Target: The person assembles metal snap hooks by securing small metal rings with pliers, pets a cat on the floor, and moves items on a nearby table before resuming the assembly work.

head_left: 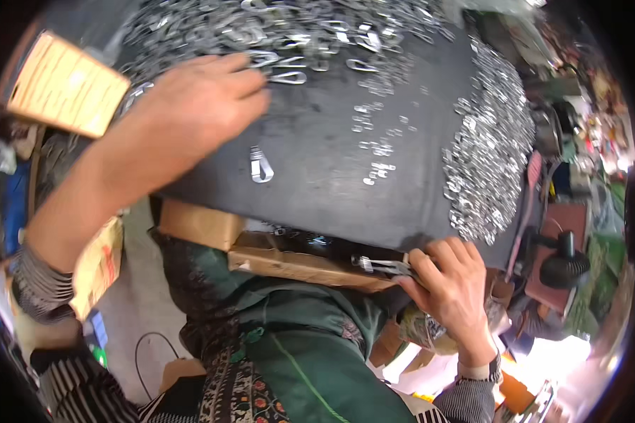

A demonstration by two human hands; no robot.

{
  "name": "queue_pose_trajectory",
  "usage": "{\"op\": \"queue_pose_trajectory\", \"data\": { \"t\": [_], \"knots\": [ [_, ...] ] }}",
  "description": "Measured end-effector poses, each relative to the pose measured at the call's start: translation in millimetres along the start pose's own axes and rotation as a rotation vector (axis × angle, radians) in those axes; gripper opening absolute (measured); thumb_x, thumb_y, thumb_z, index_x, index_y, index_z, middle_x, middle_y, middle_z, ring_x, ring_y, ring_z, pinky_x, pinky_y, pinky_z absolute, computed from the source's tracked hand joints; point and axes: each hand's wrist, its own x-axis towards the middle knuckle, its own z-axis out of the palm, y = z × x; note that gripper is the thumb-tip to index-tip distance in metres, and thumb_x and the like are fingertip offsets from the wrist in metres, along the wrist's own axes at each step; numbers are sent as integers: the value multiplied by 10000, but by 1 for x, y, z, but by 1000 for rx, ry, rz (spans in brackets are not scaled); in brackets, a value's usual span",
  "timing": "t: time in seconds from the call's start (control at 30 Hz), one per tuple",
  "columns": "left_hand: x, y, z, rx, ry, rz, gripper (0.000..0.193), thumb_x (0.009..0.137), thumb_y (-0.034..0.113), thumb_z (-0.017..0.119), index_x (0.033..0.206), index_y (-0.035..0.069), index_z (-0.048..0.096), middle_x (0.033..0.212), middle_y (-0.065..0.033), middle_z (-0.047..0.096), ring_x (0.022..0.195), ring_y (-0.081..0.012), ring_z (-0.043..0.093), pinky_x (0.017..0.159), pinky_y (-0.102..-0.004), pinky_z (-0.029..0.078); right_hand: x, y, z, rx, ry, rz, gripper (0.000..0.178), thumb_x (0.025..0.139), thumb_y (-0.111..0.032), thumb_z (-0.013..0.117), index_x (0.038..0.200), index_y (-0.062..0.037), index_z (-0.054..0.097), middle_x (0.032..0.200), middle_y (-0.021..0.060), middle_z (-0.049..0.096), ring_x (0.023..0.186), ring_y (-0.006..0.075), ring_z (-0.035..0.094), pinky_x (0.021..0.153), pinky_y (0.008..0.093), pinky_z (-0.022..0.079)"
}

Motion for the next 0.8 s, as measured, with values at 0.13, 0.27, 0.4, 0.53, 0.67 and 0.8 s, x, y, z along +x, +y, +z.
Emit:
{"op": "queue_pose_trajectory", "data": {
  "t": [0.13,0.27,0.4,0.53,0.67,0.8],
  "knots": [
    [-1,-8,-3,121,-225,54,329,761,49,601,1078,-35,628,984,-129,610,991,-304,606,866,-388,523,3,18,-3,50,100,66,288,696,-209,789,909,-91,635,816,50,555,736,231,557,647,359,426],
    [-2,-8,9,157,-109,7,366,759,7,619,1121,-47,620,989,-129,622,936,-286,623,843,-366,531,17,59,2,39,413,220,221,694,-112,790,866,-77,656,743,82,584,674,280,612,591,387,490],
    [-7,-6,7,-497,237,-536,368,896,5,587,1263,6,610,1027,-81,659,802,-109,567,705,-242,481,44,81,15,59,481,433,190,725,-120,769,873,-57,668,768,100,616,707,296,633,623,402,497],
    [-19,17,-3,-1480,868,-1306,423,987,177,554,1373,8,519,1064,-35,652,790,-49,591,622,-158,466,67,68,26,-15,432,469,152,754,-137,740,857,-49,670,779,108,633,730,301,652,638,405,503],
    [-28,78,-19,-2013,645,-1520,353,1033,273,465,1245,3,550,1011,-67,621,733,-125,592,506,-206,424,73,71,32,-112,393,438,129,736,-118,724,807,-51,640,756,103,605,694,311,626,616,414,490],
    [-31,118,-11,-2154,318,-1252,236,1007,146,533,1181,-8,570,947,-58,624,650,-82,548,515,-208,417,70,49,18,138,422,388,143,754,-40,718,869,-33,633,790,88,614,692,249,639,604,335,490]
  ]
}}
